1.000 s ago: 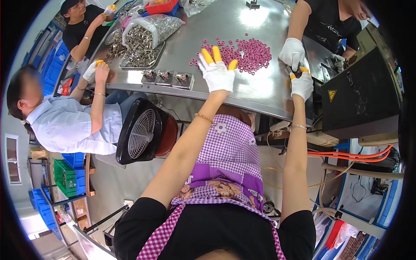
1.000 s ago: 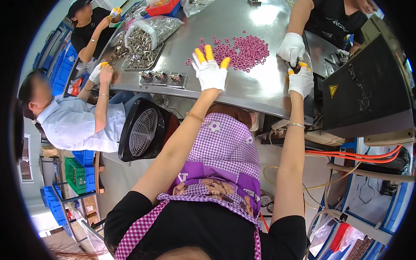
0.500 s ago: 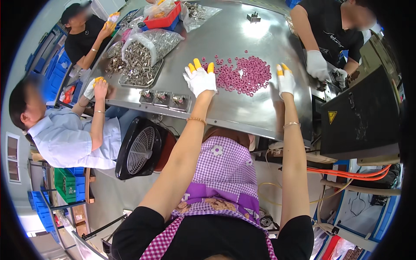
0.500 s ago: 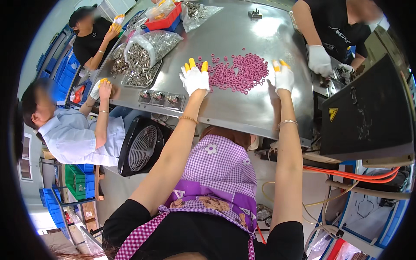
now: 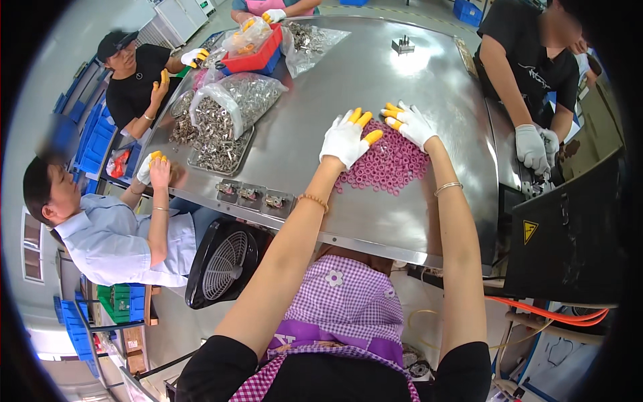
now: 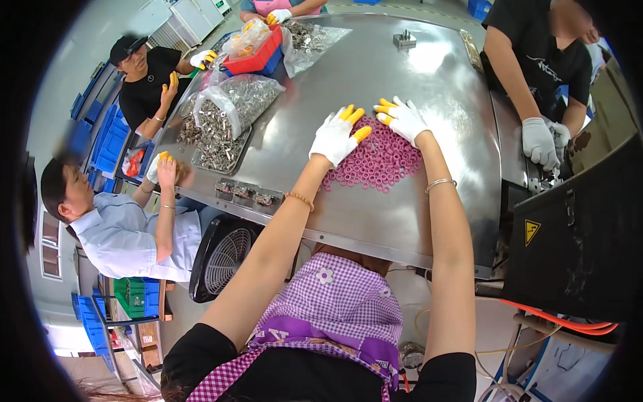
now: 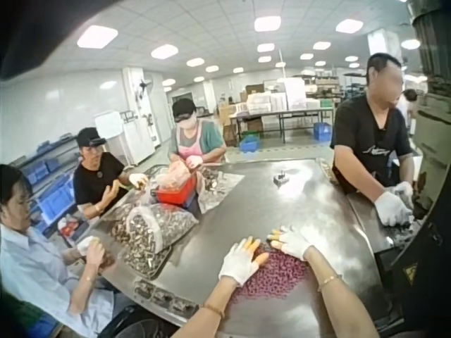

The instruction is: The person assembles metal components by fitting rubber rings onto them by hand at a factory workbench.

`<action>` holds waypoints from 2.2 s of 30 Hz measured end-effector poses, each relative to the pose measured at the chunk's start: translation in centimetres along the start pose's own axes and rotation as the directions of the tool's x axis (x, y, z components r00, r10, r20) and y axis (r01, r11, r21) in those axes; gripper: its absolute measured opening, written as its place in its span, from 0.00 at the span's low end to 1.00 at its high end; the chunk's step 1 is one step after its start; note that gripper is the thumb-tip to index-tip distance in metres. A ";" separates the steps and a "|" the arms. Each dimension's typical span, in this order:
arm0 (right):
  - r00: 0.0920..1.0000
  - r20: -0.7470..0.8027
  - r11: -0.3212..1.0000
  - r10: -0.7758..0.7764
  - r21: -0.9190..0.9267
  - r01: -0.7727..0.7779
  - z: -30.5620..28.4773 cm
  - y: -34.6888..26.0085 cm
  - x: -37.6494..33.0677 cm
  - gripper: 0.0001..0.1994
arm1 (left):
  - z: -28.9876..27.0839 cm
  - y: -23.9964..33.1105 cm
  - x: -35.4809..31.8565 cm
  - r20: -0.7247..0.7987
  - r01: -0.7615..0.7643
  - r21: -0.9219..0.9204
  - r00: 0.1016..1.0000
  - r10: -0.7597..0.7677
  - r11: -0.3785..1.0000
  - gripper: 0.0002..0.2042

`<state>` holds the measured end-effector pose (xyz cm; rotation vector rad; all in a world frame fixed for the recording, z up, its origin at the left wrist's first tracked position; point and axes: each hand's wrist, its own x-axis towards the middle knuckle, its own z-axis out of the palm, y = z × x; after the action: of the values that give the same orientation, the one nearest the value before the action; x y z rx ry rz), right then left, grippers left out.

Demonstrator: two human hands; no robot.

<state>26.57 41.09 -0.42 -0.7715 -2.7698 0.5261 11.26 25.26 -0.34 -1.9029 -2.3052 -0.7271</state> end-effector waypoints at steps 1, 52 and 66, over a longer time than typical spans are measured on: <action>0.998 0.027 0.997 -0.054 -0.061 0.055 0.1 0.0 -0.3 0.23 | 0.2 0.3 -0.1 0.017 -0.081 -0.007 0.997 0.082 0.997 0.31; 0.960 -0.053 0.859 0.276 0.461 -0.222 -4.4 -5.0 -14.6 0.18 | -1.6 9.3 -11.9 0.054 -0.088 -0.028 0.995 0.089 0.996 0.40; 0.848 -0.330 0.839 0.414 0.499 -0.215 -3.0 -3.3 -22.7 0.20 | -7.1 11.3 -19.8 -0.345 -0.066 -0.458 0.932 -0.109 0.887 0.30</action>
<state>44.93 27.18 1.07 -1.0891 -2.0098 0.8940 24.76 5.85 2.75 -1.6937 -2.0454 -1.6061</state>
